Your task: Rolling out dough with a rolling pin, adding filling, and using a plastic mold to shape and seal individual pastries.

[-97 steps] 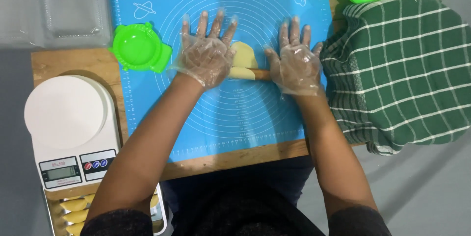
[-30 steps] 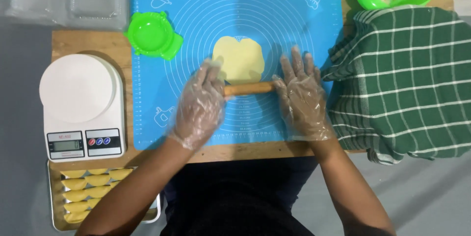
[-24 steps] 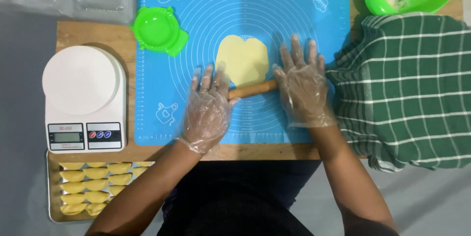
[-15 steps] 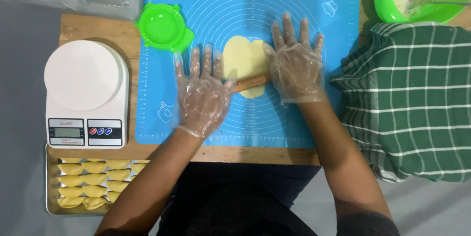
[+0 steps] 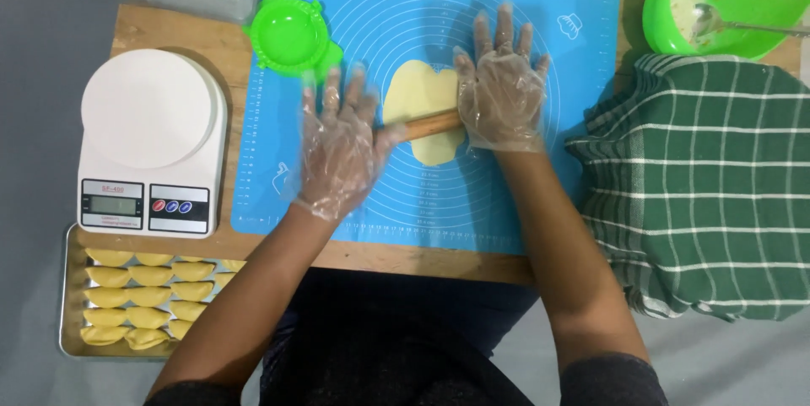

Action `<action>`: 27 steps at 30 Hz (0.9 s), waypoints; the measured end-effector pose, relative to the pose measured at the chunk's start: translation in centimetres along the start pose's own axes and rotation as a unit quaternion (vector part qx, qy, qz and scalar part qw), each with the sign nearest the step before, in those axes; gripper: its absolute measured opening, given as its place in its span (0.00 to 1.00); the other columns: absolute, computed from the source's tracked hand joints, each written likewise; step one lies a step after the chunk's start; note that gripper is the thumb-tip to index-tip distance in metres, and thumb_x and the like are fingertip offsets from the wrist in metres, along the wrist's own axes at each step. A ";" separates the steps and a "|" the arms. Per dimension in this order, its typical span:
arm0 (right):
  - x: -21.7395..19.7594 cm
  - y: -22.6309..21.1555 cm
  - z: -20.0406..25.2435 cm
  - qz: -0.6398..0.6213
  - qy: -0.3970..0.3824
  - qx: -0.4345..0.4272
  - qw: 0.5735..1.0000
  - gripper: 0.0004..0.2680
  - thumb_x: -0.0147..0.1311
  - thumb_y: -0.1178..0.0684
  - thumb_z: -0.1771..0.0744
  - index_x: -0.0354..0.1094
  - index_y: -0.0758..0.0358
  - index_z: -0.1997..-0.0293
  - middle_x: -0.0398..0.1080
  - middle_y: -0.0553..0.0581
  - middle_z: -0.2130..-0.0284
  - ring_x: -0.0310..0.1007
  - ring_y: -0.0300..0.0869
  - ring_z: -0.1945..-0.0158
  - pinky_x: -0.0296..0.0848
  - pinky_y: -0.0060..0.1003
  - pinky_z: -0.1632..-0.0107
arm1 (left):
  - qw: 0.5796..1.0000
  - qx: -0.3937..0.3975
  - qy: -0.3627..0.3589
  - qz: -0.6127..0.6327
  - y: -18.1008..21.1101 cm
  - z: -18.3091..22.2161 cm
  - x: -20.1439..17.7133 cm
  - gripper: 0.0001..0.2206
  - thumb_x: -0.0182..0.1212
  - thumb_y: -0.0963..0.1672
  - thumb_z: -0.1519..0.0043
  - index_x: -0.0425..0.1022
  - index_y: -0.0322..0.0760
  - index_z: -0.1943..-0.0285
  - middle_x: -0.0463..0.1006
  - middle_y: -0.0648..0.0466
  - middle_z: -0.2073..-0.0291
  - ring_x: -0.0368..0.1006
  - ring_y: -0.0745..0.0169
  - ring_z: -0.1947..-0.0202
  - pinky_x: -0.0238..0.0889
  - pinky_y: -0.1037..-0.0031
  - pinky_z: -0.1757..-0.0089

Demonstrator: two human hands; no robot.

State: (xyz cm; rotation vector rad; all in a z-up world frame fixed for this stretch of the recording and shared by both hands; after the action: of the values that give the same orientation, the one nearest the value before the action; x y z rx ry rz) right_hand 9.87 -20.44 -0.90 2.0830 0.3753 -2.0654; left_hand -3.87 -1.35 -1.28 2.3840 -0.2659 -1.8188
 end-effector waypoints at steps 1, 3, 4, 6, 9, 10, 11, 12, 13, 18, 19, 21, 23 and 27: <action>-1.2 -0.4 0.8 0.000 0.000 0.000 1.000 0.25 0.22 0.33 0.27 0.40 0.47 0.19 0.33 0.53 0.23 0.36 0.61 0.22 0.44 0.68 0.29 | 1.000 0.000 0.000 0.000 0.2 0.4 0.1 0.37 0.25 0.61 0.28 0.69 0.34 0.29 0.58 0.42 0.25 0.48 0.31 0.25 0.32 0.39 0.32; -3.6 -1.3 2.1 -0.036 -0.039 0.019 0.998 0.25 0.17 0.34 0.27 0.37 0.48 0.19 0.27 0.52 0.23 0.30 0.61 0.22 0.38 0.67 0.27 | 0.993 0.040 -0.075 -0.077 0.3 1.0 0.5 0.27 0.48 0.60 0.33 0.76 0.38 0.43 0.51 0.46 0.22 0.44 0.30 0.24 0.38 0.40 0.32; -3.8 -1.2 2.9 -0.036 -0.039 0.017 0.998 0.25 0.17 0.34 0.27 0.37 0.48 0.19 0.27 0.52 0.23 0.30 0.61 0.22 0.38 0.67 0.27 | 0.993 0.038 -0.074 -0.078 1.2 1.1 -0.4 0.27 0.48 0.60 0.33 0.76 0.38 0.43 0.51 0.46 0.22 0.44 0.30 0.24 0.38 0.40 0.32; -4.4 -0.9 4.3 -0.063 -0.005 -0.025 0.998 0.27 0.15 0.34 0.28 0.44 0.53 0.21 0.32 0.58 0.23 0.36 0.67 0.23 0.43 0.73 0.30 | 0.973 0.018 -0.195 -0.123 2.8 1.0 -1.8 0.36 0.25 0.59 0.29 0.76 0.29 0.50 0.50 0.39 0.23 0.39 0.29 0.24 0.32 0.45 0.30; -2.9 0.8 5.0 -0.045 -0.010 -0.010 0.999 0.27 0.18 0.32 0.28 0.48 0.50 0.22 0.35 0.55 0.23 0.37 0.66 0.24 0.44 0.71 0.31 | 0.977 0.024 -0.193 -0.090 4.4 2.4 -0.6 0.32 0.33 0.58 0.29 0.79 0.31 0.54 0.52 0.39 0.23 0.39 0.31 0.23 0.29 0.46 0.30; -3.4 0.6 4.9 -0.045 -0.010 -0.011 0.999 0.27 0.18 0.32 0.28 0.48 0.50 0.22 0.35 0.55 0.23 0.37 0.66 0.24 0.44 0.71 0.31 | 0.977 0.022 -0.193 -0.089 5.0 2.3 -1.4 0.32 0.33 0.58 0.29 0.79 0.31 0.54 0.52 0.39 0.23 0.39 0.31 0.23 0.29 0.46 0.30; -3.7 0.4 4.9 -0.020 -0.042 0.002 0.999 0.24 0.24 0.35 0.28 0.49 0.50 0.22 0.37 0.56 0.23 0.37 0.64 0.24 0.42 0.71 0.30 | 0.982 -0.003 -0.178 -0.064 5.6 2.1 -2.3 0.27 0.41 0.56 0.30 0.76 0.31 0.45 0.54 0.38 0.24 0.43 0.32 0.24 0.30 0.43 0.30; -4.1 0.3 4.8 0.005 -0.073 0.017 0.997 0.22 0.30 0.38 0.27 0.50 0.50 0.22 0.39 0.57 0.23 0.37 0.61 0.23 0.40 0.72 0.29 | 0.985 -0.027 -0.164 -0.038 6.2 2.0 -3.1 0.25 0.49 0.54 0.32 0.73 0.31 0.36 0.57 0.36 0.25 0.47 0.33 0.24 0.30 0.41 0.31; -4.3 0.1 4.5 0.006 -0.074 0.017 0.997 0.22 0.30 0.38 0.27 0.50 0.50 0.22 0.39 0.57 0.23 0.37 0.61 0.23 0.40 0.72 0.29 | 0.985 -0.027 -0.165 -0.037 7.4 1.0 -5.8 0.25 0.49 0.54 0.32 0.73 0.31 0.36 0.57 0.36 0.25 0.47 0.33 0.24 0.30 0.41 0.31; -3.6 -1.7 1.2 0.059 -0.116 -0.037 0.991 0.24 0.17 0.35 0.28 0.28 0.45 0.19 0.20 0.48 0.23 0.20 0.59 0.22 0.30 0.76 0.29 | 0.984 -0.064 -0.126 -0.109 2.6 0.5 -0.8 0.31 0.22 0.58 0.28 0.41 0.43 0.19 0.36 0.46 0.21 0.31 0.41 0.22 0.20 0.42 0.30; -2.5 -1.6 0.6 0.059 -0.115 -0.038 0.991 0.24 0.17 0.35 0.28 0.28 0.45 0.19 0.20 0.48 0.23 0.20 0.59 0.22 0.30 0.76 0.29 | 0.984 -0.065 -0.125 -0.110 2.2 0.0 -0.8 0.31 0.22 0.58 0.28 0.41 0.43 0.19 0.36 0.46 0.21 0.31 0.41 0.22 0.20 0.42 0.30; -0.5 -1.5 -0.4 0.030 -0.044 -0.084 0.995 0.26 0.15 0.33 0.27 0.27 0.47 0.17 0.15 0.45 0.24 0.06 0.49 0.24 0.19 0.74 0.29 | 0.984 -0.098 -0.104 -0.101 1.3 -0.8 -0.9 0.30 0.21 0.56 0.27 0.49 0.42 0.20 0.46 0.47 0.21 0.40 0.40 0.22 0.20 0.41 0.31; -2.0 -3.0 -1.3 0.037 -0.077 -0.068 0.994 0.25 0.19 0.34 0.27 0.27 0.46 0.17 0.16 0.46 0.24 0.11 0.52 0.23 0.22 0.74 0.29 | 0.990 -0.082 -0.045 -0.104 0.4 -0.7 0.0 0.28 0.31 0.54 0.26 0.55 0.41 0.20 0.51 0.45 0.22 0.43 0.39 0.22 0.25 0.39 0.31; 1.7 -2.8 -3.2 0.073 -0.066 -0.031 0.995 0.25 0.23 0.28 0.25 0.20 0.35 0.16 0.12 0.40 0.23 0.06 0.47 0.23 0.16 0.69 0.26 | 0.989 -0.057 0.006 -0.136 -0.9 -1.1 0.6 0.28 0.44 0.54 0.27 0.59 0.39 0.20 0.56 0.42 0.22 0.47 0.37 0.22 0.29 0.37 0.31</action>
State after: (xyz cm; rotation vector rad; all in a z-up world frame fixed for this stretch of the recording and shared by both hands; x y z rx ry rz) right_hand 12.09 -16.71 -2.44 1.8685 0.2554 -2.0642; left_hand -2.62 -0.61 -1.76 2.4492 0.1714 -1.8677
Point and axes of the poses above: each hand's wrist, its own z-axis away from the middle knuckle, its own x-axis out of the palm, y = z × x, the point moved 1 cm from there along -z, towards the middle knuckle
